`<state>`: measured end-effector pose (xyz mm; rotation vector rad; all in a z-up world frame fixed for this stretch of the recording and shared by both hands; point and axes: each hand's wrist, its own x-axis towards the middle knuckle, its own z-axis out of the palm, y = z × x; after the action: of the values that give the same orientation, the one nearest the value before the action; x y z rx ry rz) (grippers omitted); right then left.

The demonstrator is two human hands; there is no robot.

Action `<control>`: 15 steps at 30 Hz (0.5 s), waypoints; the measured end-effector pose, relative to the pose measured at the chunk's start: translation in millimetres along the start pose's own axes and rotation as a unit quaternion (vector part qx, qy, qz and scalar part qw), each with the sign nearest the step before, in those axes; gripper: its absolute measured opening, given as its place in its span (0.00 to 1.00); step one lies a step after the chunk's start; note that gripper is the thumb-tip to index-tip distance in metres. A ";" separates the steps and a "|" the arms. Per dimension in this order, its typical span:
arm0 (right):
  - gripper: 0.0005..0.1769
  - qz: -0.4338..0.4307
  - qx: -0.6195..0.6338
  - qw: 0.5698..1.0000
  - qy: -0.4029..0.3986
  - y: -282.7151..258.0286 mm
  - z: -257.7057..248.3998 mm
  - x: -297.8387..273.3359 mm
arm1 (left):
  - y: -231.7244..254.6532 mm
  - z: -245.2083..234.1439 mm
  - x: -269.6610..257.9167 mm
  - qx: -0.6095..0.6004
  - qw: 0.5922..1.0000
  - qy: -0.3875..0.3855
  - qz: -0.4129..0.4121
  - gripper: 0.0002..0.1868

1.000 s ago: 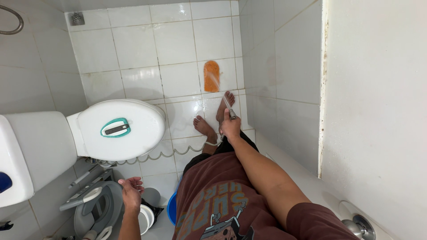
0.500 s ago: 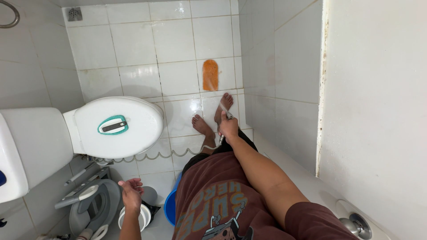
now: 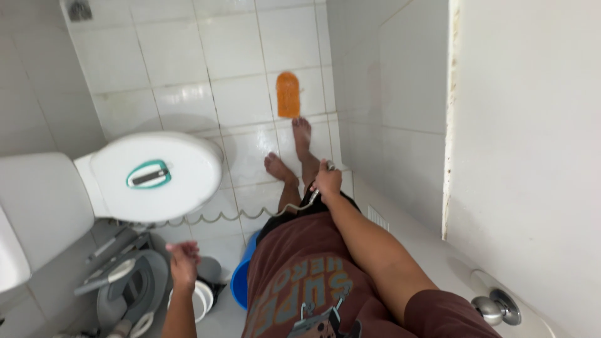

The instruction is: The recorder is scrubbing the bathroom floor and walls with a brush and spraying water with a bidet hose.

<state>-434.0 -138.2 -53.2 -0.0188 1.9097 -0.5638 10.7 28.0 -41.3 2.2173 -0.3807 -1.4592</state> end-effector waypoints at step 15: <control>0.27 0.035 0.102 0.994 0.019 47.8 -59.8 14.0 | 76.6 45.2 3.2 0.105 0.992 -0.047 0.054 0.44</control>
<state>-480.6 -77.3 -66.4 0.1922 1.8733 -0.7134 -28.0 -49.2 -19.6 2.2529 -0.7059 -1.5295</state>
